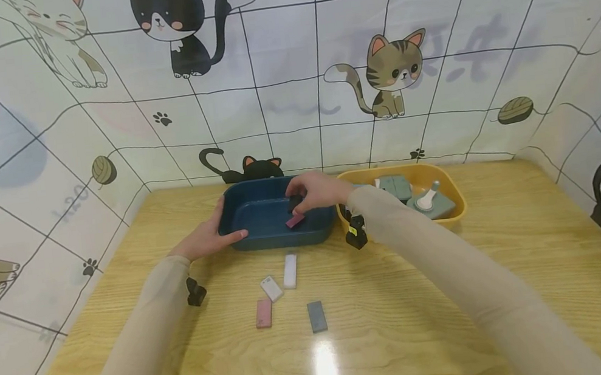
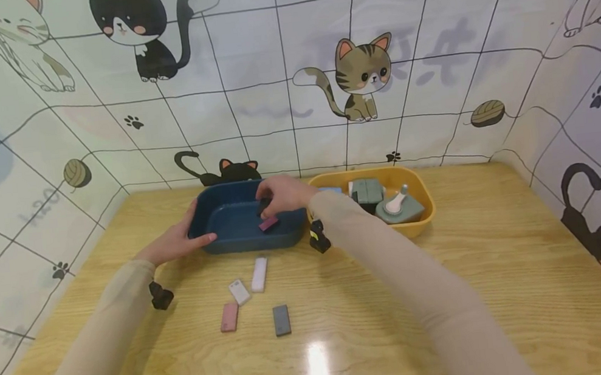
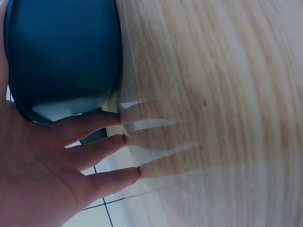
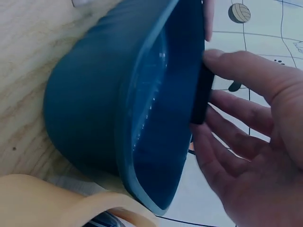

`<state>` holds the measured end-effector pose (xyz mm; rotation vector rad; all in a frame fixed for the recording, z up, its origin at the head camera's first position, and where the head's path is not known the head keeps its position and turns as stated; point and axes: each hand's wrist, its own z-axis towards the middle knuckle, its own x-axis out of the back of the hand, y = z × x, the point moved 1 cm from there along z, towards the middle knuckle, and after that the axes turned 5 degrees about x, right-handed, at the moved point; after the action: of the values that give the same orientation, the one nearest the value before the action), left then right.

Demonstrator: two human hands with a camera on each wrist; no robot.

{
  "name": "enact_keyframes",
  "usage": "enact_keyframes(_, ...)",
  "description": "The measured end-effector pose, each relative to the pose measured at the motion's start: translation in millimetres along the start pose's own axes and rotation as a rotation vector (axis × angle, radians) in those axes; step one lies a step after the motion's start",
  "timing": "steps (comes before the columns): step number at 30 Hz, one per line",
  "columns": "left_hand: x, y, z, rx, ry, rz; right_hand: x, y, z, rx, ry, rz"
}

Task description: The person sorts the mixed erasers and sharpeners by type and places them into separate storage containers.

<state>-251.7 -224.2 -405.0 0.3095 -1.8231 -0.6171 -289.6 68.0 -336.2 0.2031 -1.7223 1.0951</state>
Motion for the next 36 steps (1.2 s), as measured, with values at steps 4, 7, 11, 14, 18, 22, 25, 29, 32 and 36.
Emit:
enact_keyframes(4, -0.1, -0.3, 0.3, 0.004, -0.001, 0.004, 2.4, 1.1, 4.4, -0.024, -0.073, -0.036)
enact_keyframes(7, -0.2, 0.0, -0.2, 0.009, -0.005, 0.004, 4.6, 3.3, 6.3, -0.061, -0.12, -0.043)
enact_keyframes(11, -0.2, 0.2, -0.4, 0.01, -0.007, 0.006, 7.8, 5.8, 6.1, -0.109, -0.176, -0.062)
enact_keyframes(14, -0.1, 0.9, -0.9, 0.009, -0.007, 0.003, 9.1, 7.0, 4.7, -0.129, -0.208, -0.064)
enact_keyframes(18, -0.2, 1.4, -1.1, 0.006, -0.005, -0.001, 7.2, 8.1, 3.8, -0.154, -0.247, -0.041)
enact_keyframes(22, -0.6, 2.4, -1.2, 0.004, -0.003, 0.0, 2.0, 8.0, 3.5, -0.168, -0.274, -0.049)
enact_keyframes(25, -0.7, 2.7, -1.2, 0.009, -0.002, 0.003, -2.5, 8.1, 3.1, -0.15, -0.263, -0.073)
enact_keyframes(29, -0.5, 2.0, -1.6, 0.015, -0.002, -0.003, -8.8, 10.8, 3.8, -0.109, -0.223, -0.059)
enact_keyframes(32, -0.5, 1.2, -1.2, 0.012, -0.003, -0.006, -13.1, 14.6, 5.5, -0.098, -0.199, -0.035)
enact_keyframes(36, -0.5, 0.2, -0.8, 0.01, -0.004, -0.008, -18.9, 19.5, 7.4, -0.103, -0.175, -0.002)
